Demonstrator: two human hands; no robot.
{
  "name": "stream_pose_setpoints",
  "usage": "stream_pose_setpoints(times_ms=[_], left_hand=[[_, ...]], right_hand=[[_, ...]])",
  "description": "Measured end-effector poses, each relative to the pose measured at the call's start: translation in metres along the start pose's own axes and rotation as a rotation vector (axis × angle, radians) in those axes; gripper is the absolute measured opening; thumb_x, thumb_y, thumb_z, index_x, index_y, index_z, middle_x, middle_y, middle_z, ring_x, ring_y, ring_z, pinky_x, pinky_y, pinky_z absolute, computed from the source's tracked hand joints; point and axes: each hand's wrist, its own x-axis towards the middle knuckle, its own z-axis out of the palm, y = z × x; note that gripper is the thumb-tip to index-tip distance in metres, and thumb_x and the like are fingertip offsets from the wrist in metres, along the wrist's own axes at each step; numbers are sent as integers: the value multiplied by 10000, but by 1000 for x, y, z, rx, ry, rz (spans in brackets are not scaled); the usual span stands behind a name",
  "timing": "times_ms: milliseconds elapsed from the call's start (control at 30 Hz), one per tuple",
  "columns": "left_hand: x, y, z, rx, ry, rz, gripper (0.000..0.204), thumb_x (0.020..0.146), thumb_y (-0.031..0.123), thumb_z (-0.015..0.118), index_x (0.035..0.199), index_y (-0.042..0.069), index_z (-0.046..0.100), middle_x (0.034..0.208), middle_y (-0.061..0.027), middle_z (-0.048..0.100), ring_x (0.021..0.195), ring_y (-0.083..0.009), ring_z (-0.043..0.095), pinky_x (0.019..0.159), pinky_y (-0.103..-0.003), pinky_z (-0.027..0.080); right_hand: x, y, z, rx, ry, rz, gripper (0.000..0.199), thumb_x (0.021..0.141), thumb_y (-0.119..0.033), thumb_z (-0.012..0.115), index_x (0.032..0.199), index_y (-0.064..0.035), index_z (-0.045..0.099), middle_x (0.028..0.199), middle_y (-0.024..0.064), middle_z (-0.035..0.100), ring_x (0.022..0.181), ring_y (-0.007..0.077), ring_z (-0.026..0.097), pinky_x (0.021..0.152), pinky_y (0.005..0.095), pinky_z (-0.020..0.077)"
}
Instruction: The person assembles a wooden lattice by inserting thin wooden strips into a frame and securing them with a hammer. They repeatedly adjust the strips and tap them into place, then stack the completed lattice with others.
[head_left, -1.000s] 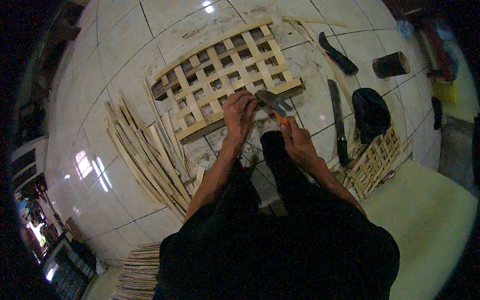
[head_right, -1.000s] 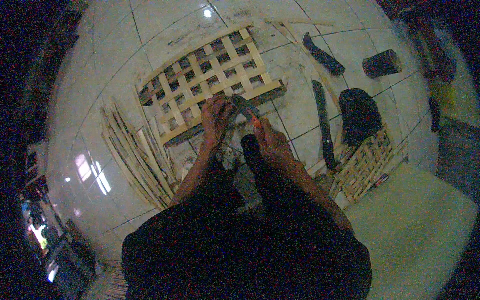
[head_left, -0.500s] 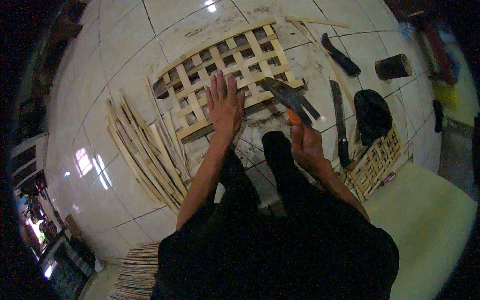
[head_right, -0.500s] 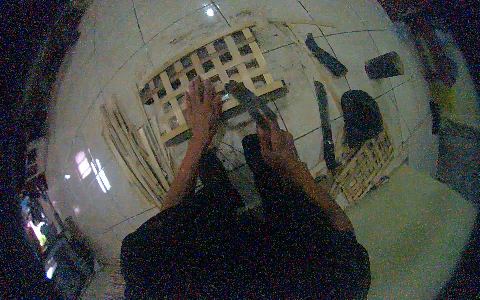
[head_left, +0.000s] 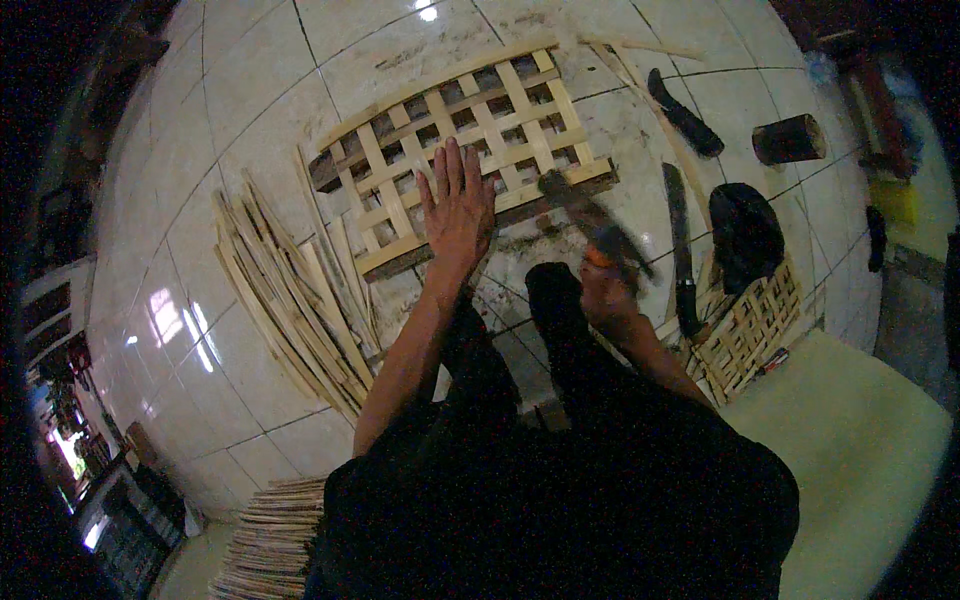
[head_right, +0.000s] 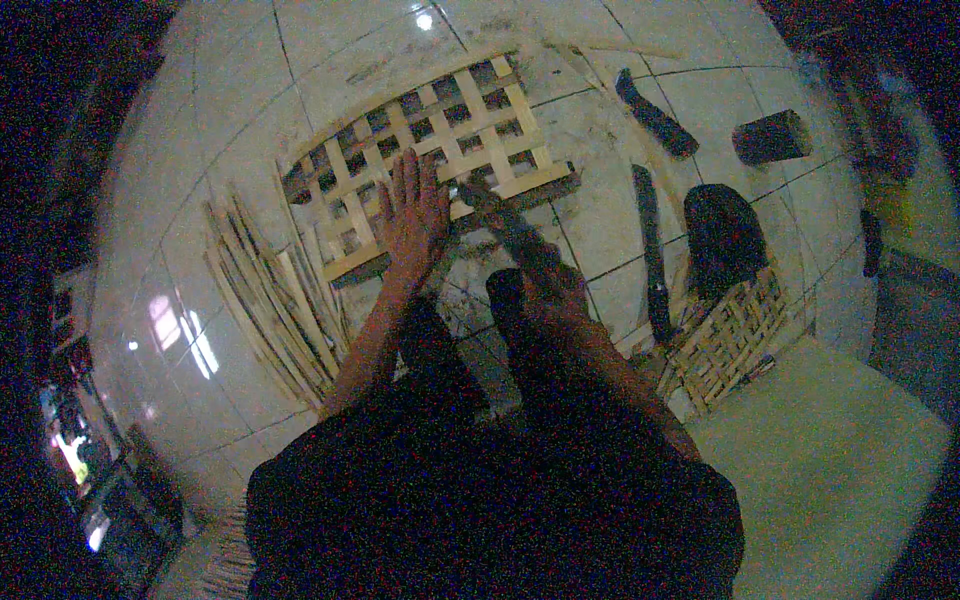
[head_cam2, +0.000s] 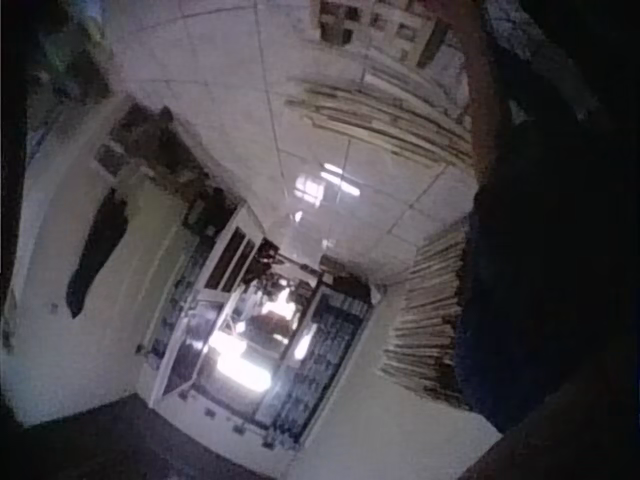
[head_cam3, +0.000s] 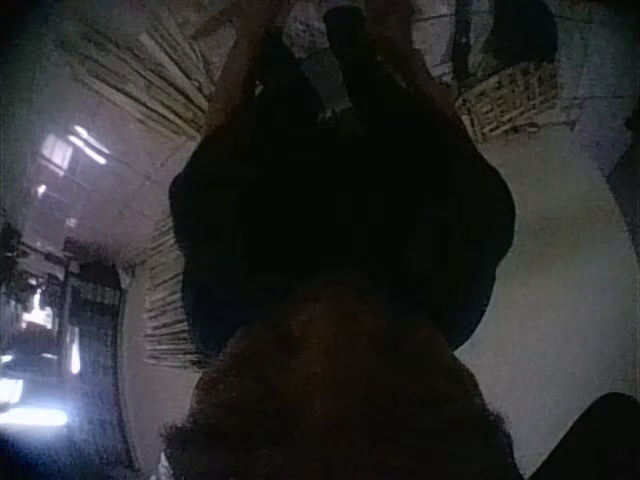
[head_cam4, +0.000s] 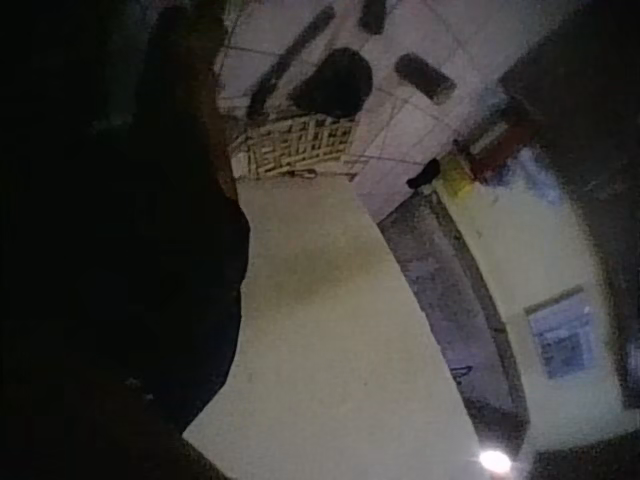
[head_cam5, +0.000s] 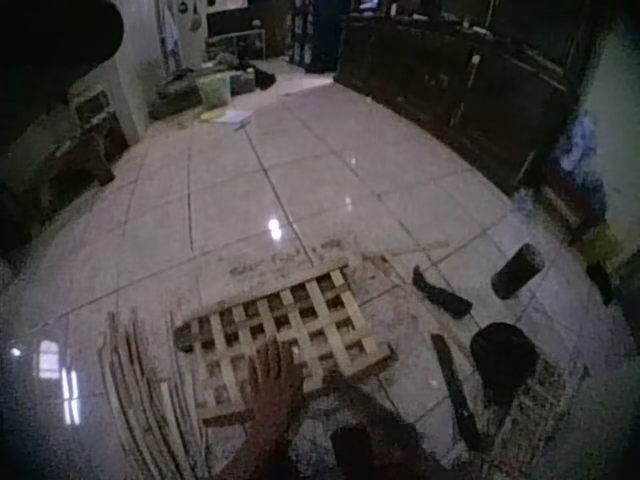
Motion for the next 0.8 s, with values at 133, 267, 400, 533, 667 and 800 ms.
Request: stream_pose_setpoints(times_ms=[133,267,400,533,667,800], left_hand=[[1,-1,6,42,-2,9,536,947,317,441,1417,72,362,1534,-136,211,1426,-273,173,1135,-507,84],[-1,0,9,46,12,0,530,951,321,433,1415,74,364,1531,-138,221,1419,-282,197,1132,-514,96],[2,3,5,20,28,20,532,951,319,438,1415,70,358,1521,-144,241,1412,-289,214,1130,-517,100],[-1,-8,5,-41,53,20,541,945,313,457,1412,60,353,1518,-157,244,1407,-303,222,1132,-509,97],[-17,-26,-12,-495,238,4,464,856,154,619,1280,24,482,1335,-185,460,1243,-350,415,1034,-468,320],[-68,-39,-44,-644,59,126,303,803,77,655,1089,16,577,1084,-174,571,1029,-359,539,864,-414,450]], right_hand=[[36,-17,-13,4,-389,510,295,972,-222,421,1121,20,502,906,227,626,867,376,613,691,469,470],[11,-24,-18,99,-74,12,366,981,-295,415,1144,30,459,804,261,609,756,432,599,649,505,447],[19,-11,0,-67,-271,305,402,982,-309,424,1171,44,458,780,279,612,719,410,623,633,458,469],[16,-3,-7,-19,-58,15,375,994,-316,409,1145,20,479,725,251,590,626,388,592,534,433,419],[2,-34,-36,123,-4,246,315,993,-302,409,1170,-57,495,796,225,615,690,380,614,590,468,456],[-16,-10,-36,52,127,284,377,999,-375,397,1077,-31,529,622,179,542,522,288,533,508,394,394]])
